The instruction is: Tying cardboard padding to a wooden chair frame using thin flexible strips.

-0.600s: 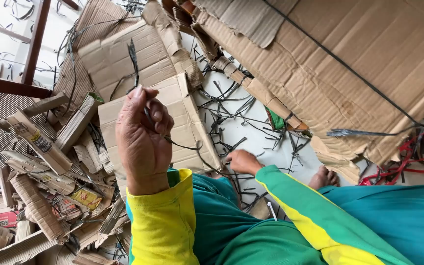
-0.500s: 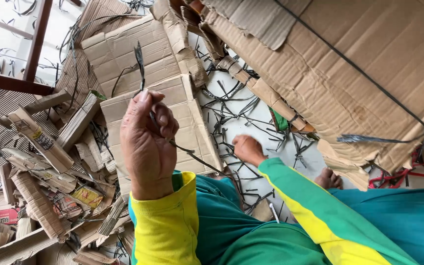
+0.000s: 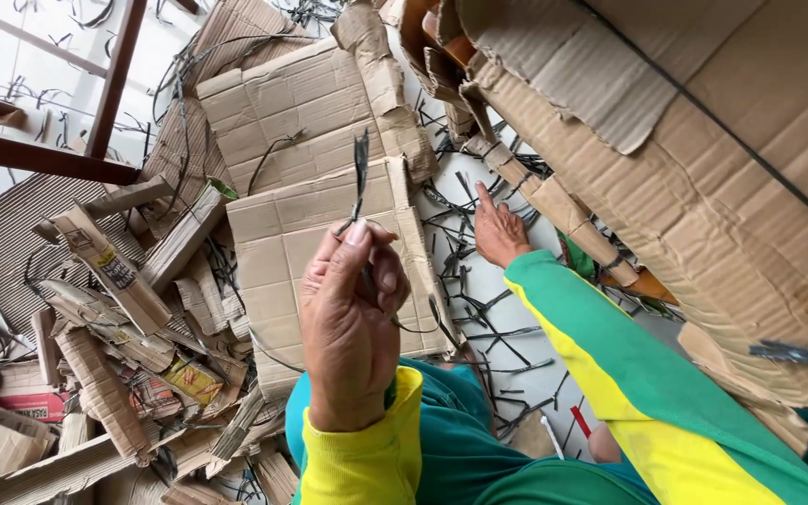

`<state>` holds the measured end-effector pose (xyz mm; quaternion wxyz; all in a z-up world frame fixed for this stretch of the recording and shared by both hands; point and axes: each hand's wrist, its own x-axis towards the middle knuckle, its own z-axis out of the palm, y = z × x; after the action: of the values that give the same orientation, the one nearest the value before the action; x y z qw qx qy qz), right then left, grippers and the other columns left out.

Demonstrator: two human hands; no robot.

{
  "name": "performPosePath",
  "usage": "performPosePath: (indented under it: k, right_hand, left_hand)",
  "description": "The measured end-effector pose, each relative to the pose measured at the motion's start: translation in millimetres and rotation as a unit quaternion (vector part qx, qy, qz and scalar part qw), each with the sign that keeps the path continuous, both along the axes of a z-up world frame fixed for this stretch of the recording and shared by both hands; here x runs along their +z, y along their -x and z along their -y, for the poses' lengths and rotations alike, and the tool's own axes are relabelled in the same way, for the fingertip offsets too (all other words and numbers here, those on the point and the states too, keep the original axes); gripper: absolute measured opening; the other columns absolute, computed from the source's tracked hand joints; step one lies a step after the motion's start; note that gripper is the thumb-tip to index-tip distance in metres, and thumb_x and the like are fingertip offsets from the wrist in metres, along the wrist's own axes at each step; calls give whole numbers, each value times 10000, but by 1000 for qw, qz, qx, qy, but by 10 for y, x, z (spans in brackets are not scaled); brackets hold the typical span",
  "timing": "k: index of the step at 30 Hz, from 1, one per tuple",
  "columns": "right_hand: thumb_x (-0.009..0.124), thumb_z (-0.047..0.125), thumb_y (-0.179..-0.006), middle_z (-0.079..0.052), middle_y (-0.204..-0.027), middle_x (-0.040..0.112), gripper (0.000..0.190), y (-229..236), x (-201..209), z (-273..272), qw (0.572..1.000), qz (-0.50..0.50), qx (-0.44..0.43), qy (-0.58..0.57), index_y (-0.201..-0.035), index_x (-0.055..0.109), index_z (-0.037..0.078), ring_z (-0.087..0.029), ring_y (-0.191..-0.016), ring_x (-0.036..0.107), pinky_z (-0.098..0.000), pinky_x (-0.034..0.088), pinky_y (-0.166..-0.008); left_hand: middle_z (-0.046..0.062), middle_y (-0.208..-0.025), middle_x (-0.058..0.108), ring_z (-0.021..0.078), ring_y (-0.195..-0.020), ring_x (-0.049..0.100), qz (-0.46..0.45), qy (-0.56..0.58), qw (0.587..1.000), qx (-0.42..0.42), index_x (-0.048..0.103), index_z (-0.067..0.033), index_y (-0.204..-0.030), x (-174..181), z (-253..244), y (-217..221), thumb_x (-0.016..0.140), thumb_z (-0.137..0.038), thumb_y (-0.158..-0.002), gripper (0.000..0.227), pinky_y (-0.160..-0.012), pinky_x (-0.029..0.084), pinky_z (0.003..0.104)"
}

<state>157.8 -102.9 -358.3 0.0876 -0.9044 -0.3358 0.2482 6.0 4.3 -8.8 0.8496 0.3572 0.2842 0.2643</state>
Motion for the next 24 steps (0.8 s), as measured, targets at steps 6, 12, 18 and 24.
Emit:
performPosePath:
  k: [6, 12, 18, 24]
  right_hand:
    - [704, 241, -794, -95, -1488, 475, 605, -238, -1332, 245, 999, 15, 34, 39, -1325, 591, -26, -369, -1096, 579, -533, 580, -836]
    - [410, 147, -973, -170, -1281, 679, 446, 762, -676, 718, 996, 25, 20, -79, -1305, 661, -16, -372, -1133, 658, -459, 529, -974]
    - [513, 160, -924, -86, -1108, 717, 299, 1542, 608, 1294, 986, -21, 36, -162, -1077, 745, 51, -296, -1090, 656, -382, 558, -920]
    - [649, 113, -905, -57, -986, 751, 214, 1655, 1295, 2103, 954, -81, -89, -276, -1090, 747, 158, -291, -1048, 684, -406, 554, -944]
  left_hand:
    - [79, -562, 464, 88, -463, 394, -3, -1, 1000, -5, 661, 17, -970, -7, -44, -42, 588, -125, -1014, 166, -467, 313, 186]
    - [74, -585, 509, 94, -469, 442, 13, -19, 1000, -10, 663, -8, -981, -62, -89, -85, 594, -138, -1017, 151, -481, 362, 185]
    - [99, -616, 575, 116, -485, 573, 22, -53, 998, -20, 677, -9, -972, -57, -88, -35, 608, -148, -1024, 164, -501, 463, 190]
    - [127, -632, 592, 130, -477, 579, 39, -115, 991, -54, 692, -10, -962, -60, 39, 59, 647, -184, -1012, 186, -473, 475, 206]
